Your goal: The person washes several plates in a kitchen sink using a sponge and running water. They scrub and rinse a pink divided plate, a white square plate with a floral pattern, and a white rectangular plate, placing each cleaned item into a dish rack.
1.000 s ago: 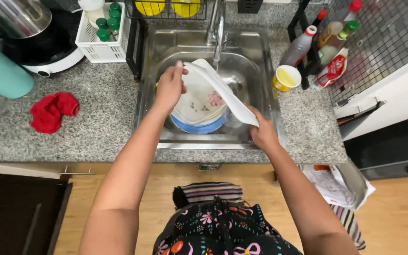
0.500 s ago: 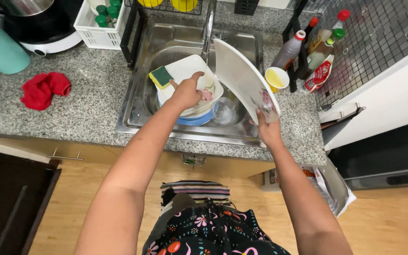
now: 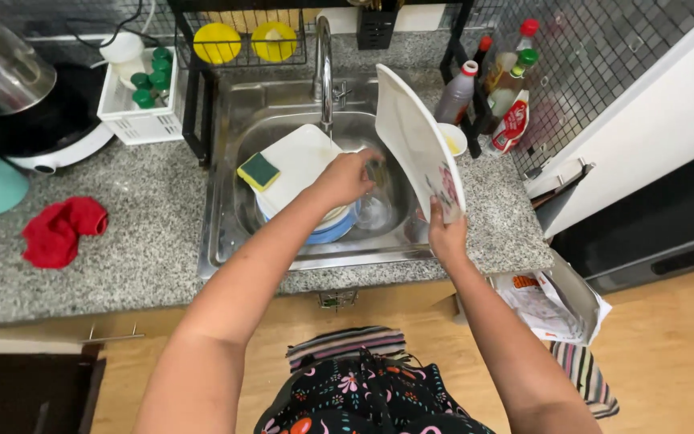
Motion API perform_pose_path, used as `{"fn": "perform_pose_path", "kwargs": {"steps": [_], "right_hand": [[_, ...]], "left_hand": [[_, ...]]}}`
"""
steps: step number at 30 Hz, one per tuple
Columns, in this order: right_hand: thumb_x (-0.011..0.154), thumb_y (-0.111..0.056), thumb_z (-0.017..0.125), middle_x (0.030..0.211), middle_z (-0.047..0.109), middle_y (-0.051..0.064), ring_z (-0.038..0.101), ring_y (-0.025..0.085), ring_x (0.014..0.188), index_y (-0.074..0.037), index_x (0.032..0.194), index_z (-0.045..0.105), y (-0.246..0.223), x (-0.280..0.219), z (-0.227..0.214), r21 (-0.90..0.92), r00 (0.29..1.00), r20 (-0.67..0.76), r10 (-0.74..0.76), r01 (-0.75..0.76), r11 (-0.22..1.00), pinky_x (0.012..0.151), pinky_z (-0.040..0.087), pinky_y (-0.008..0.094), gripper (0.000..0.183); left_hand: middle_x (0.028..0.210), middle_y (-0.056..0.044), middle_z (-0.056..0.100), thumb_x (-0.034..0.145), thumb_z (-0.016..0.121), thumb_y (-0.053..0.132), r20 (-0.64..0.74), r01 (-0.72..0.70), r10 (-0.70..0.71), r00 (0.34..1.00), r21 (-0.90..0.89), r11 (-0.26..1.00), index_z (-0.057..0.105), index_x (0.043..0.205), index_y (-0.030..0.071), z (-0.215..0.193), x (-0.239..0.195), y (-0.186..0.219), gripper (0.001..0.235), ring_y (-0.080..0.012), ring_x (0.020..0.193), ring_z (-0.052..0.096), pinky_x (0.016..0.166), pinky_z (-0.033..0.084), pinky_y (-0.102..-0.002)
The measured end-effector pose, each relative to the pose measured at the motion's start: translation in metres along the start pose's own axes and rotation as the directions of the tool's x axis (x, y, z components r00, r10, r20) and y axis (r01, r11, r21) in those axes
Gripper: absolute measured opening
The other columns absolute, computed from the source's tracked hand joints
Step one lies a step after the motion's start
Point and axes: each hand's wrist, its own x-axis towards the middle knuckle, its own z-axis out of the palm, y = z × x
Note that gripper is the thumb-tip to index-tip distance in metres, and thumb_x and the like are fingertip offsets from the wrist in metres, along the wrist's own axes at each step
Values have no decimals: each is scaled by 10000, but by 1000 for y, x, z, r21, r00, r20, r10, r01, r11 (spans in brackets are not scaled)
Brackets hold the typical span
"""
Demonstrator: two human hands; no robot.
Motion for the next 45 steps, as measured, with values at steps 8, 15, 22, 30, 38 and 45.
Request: {"fn": "perform_pose_path", "kwargs": {"steps": [8, 15, 22, 30, 38, 45], "right_hand": [[1061, -159, 552, 1115, 724, 174, 691, 213, 979, 92, 1316, 588, -23, -8, 8, 26, 990, -60, 131, -130, 991, 824, 562, 315, 360], [1077, -201, 570, 948, 746, 197, 722, 202, 839, 77, 1192, 669, -22, -13, 8, -55, 967, -79, 243, -247, 967, 713, 553, 331, 317], [992, -31, 608, 1452, 569, 244, 563, 350, 1345, 19, 1449, 525, -109, 33, -8, -284, 921, -113, -373, 330, 900, 1155, 435, 392, 466], [1040, 48, 581, 1579, 449, 220, 495, 372, 1454, -96, 1545, 437, -151, 104, -24, -317, 835, -210, -509, 434, 843, 1252, 409, 437, 545], [1036, -14, 733, 1546, 488, 246, 519, 416, 1454, -62, 1560, 400, -217, 187, -51, -509, 711, -232, -664, 493, 706, 1236, 442, 446, 624], [1002, 86, 644, 1534, 531, 214, 576, 437, 1402, -116, 1555, 467, -237, 262, -68, -586, 704, -218, -676, 459, 668, 1164, 524, 456, 615]], "left_hand": [[947, -162, 774, 749, 855, 251, -181, -309, 320, 930, 91, 947, 424, 1531, 170, -3, 21, -8, 897, -368, 921, 752, 850, 547, -546], [1249, -192, 652, 787, 813, 282, -90, -176, 177, 980, 27, 984, 347, 1554, 183, -63, -16, 69, 903, -404, 1188, 604, 1044, 373, -543], [1439, -239, 530, 829, 824, 180, -377, -503, 496, 782, 87, 860, 518, 1409, 52, -96, -6, 93, 668, -442, 1354, 483, 1127, 352, -561], [1422, -214, 562, 872, 806, 114, -462, -675, 673, 577, 194, 712, 603, 1350, 74, -167, 10, 164, 520, -433, 1361, 498, 1163, 416, -507], [1517, -204, 470, 934, 782, 101, -602, -628, 699, 386, 384, 677, 476, 1483, 79, -205, 60, 198, 629, -433, 1451, 422, 1231, 363, -549], [1519, -225, 382, 864, 779, 114, -643, -368, 675, 362, 567, 737, 480, 1475, 52, -225, 96, 206, 684, -489, 1459, 309, 1212, 222, -714]]}}
